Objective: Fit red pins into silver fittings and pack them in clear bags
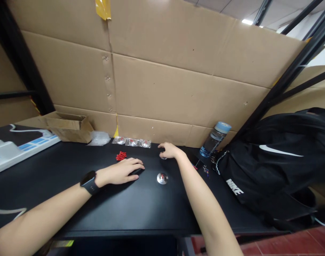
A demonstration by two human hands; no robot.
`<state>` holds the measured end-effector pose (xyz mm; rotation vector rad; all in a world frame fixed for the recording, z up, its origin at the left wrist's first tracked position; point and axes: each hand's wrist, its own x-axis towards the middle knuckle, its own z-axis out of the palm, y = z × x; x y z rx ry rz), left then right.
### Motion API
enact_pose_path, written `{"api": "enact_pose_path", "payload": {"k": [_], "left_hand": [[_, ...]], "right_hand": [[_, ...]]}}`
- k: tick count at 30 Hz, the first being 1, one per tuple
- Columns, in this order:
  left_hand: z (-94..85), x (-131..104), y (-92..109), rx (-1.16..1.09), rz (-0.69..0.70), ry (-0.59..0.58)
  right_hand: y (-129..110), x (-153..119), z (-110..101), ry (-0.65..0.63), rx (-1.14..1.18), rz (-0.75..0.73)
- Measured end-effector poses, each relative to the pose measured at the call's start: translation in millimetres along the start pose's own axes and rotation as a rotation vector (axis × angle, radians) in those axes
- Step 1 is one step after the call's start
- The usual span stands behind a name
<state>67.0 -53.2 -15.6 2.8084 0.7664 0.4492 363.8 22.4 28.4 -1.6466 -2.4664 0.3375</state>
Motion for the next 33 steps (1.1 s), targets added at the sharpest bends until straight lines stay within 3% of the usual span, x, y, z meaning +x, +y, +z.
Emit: {"api": "enact_pose_path", "payload": {"k": [2, 7, 12, 16, 19, 22, 27, 33], "left_hand": [[-0.3, -0.3, -0.8, -0.004, 0.004, 0.003], [0.7, -1.1, -3.2, -0.019, 0.01, -0.006], [-2.1, 2.0, -1.9, -0.026, -0.004, -0.017], [-32.3, -1.8, -15.1, -0.002, 0.04, -0.013], [-61.4, -16.1, -40.1, 0.029, -0.094, 0.183], [-73.8, -33.1, -70.0, 0.015, -0.136, 0.137], [-60.6, -44.9, -102.3, -0.014, -0.197, 0.093], [-53.9, -40.7, -99.7, -0.026, -0.246, 0.14]], "right_hand": [[8.1, -15.9, 4.6, -0.043, 0.037, -0.048], [13.4, -37.0, 33.1, 0.202, 0.067, -0.067], [14.1, -37.8, 43.3, 0.296, 0.134, -0.045], [17.0, -40.0, 42.0, 0.296, 0.197, -0.035], [14.9, -43.4, 41.0, 0.277, 0.199, -0.029], [6.7, -46.6, 39.2, 0.251, 0.205, -0.068], [-10.0, -49.8, 37.4, 0.225, 0.221, -0.134], [-15.6, -50.7, 37.3, 0.214, 0.21, -0.134]]}}
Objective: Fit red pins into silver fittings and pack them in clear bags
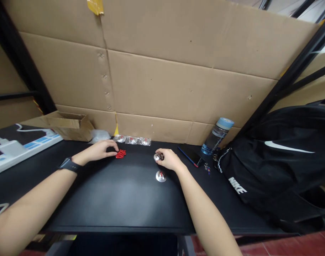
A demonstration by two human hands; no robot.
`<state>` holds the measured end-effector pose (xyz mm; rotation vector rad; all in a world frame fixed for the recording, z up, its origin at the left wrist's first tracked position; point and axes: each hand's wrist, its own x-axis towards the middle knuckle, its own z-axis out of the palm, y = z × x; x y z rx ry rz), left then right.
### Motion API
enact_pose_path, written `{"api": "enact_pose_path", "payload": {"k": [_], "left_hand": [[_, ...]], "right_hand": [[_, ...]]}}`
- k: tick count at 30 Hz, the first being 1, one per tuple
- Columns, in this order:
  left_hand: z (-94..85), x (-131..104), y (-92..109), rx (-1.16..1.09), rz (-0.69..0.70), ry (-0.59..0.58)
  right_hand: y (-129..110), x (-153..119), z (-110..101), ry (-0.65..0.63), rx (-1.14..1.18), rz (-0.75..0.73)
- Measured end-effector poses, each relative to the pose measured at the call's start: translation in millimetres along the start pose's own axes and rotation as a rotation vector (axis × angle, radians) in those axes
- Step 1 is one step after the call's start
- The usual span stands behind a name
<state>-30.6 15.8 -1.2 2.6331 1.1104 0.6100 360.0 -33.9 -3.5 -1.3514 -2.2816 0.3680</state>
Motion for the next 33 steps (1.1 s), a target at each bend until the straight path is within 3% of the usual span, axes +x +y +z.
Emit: {"api": "enact_pose_path", "payload": {"k": [7, 12, 17, 22, 27, 33], "left_hand": [[5.7, 1.8, -1.1, -0.005, -0.002, -0.011], [0.3, 1.3, 4.7, -0.025, -0.01, 0.018], [-5.3, 2.6, 33.7, -0.124, -0.031, 0.0], [5.7, 7.2, 65.1, -0.188, 0.02, 0.015], [17.8, 12.4, 88.4, -0.221, 0.04, 0.141], [17.0, 16.7, 113.0, -0.198, 0.086, 0.3]], "right_hand": [[-2.3, -1.1, -7.6, -0.003, 0.061, -0.031], [-3.9, -1.5, -11.2, 0.031, 0.087, -0.019], [-3.2, -1.1, -9.0, 0.074, 0.115, -0.008], [-8.0, -1.2, -6.8, 0.1, 0.14, -0.032], [-23.9, -2.3, -3.7, 0.097, 0.219, -0.031], [-47.5, -3.3, 3.2, 0.128, 0.416, -0.074]]}}
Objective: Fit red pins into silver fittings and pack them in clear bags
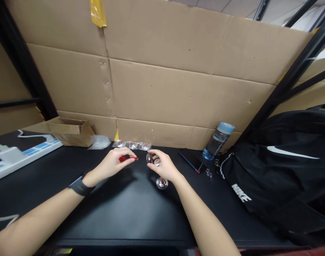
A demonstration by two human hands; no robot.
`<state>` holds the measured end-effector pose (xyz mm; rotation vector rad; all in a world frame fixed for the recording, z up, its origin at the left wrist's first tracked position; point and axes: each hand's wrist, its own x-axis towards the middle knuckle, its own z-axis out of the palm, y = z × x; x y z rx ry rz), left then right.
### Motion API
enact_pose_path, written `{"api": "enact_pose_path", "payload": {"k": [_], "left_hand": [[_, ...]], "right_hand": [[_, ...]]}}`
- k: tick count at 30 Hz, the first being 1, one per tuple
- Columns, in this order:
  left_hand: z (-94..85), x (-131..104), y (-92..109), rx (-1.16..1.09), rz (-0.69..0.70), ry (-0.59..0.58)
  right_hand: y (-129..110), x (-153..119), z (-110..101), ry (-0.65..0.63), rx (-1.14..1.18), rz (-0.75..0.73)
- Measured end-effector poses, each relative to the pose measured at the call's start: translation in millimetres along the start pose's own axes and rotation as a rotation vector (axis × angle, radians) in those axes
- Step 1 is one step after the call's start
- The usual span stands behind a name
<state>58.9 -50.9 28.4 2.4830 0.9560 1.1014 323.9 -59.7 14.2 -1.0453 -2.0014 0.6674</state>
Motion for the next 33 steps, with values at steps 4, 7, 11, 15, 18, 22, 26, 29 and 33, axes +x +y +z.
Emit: {"api": "enact_pose_path", "payload": {"k": [4, 7, 11, 15, 18, 22, 26, 29, 33], "left_hand": [[2.2, 0.6, 5.6, 0.009, 0.008, -0.007], [4.8, -1.0, 6.9, 0.045, -0.012, 0.011], [9.0, -4.0, 11.8, 0.082, -0.05, 0.035], [13.0, -6.7, 22.2, 0.11, -0.074, 0.047], [14.9, -7.7, 29.5, 0.129, -0.074, 0.065], [16.4, -7.7, 33.4, 0.176, -0.07, 0.104], [17.3, -7.5, 33.6, 0.207, -0.051, 0.135], [16.7, -7.7, 33.8, 0.221, -0.03, 0.156], [14.6, -8.4, 33.9, 0.271, 0.014, 0.197]], "right_hand": [[-14.0, -2.5, 7.7, 0.001, 0.161, -0.011], [-23.8, -4.7, 13.4, 0.016, 0.268, -0.029], [-31.8, -6.4, 23.3, 0.073, 0.348, -0.068], [-34.9, -7.3, 32.4, 0.146, 0.331, -0.127], [-36.7, -7.8, 35.6, 0.162, 0.302, -0.146], [-38.4, -8.4, 36.5, 0.147, 0.314, -0.139], [-41.5, -10.2, 37.3, 0.134, 0.295, -0.151], [-45.4, -11.5, 37.7, 0.151, 0.227, -0.189], [-46.8, -11.3, 36.9, 0.188, 0.185, -0.175]]}}
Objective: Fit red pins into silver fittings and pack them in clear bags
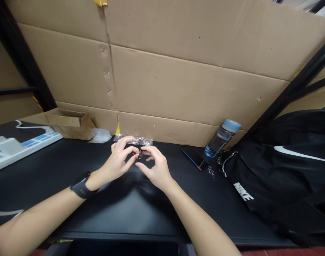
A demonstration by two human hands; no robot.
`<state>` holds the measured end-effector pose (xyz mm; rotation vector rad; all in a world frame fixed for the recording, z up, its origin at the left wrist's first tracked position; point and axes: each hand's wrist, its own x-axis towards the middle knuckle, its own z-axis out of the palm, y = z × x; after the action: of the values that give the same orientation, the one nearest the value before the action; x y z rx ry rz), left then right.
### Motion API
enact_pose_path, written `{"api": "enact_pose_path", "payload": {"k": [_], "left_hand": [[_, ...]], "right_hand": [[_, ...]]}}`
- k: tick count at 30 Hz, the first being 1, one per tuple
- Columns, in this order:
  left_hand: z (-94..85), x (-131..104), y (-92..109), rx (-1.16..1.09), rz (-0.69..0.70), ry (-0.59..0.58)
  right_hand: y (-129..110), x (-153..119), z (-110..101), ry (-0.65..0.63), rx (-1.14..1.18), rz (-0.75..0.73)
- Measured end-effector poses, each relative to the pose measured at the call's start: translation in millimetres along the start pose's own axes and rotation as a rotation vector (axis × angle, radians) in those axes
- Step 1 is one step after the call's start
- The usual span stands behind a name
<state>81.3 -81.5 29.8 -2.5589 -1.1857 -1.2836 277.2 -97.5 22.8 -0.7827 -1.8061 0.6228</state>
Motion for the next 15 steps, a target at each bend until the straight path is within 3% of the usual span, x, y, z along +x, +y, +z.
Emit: {"api": "enact_pose_path", "payload": {"k": [15], "left_hand": [[-3.5, 0.4, -0.2, 0.081, 0.095, 0.089]], "right_hand": [[0.0, 0.6, 0.7, -0.036, 0.194, 0.123]]}}
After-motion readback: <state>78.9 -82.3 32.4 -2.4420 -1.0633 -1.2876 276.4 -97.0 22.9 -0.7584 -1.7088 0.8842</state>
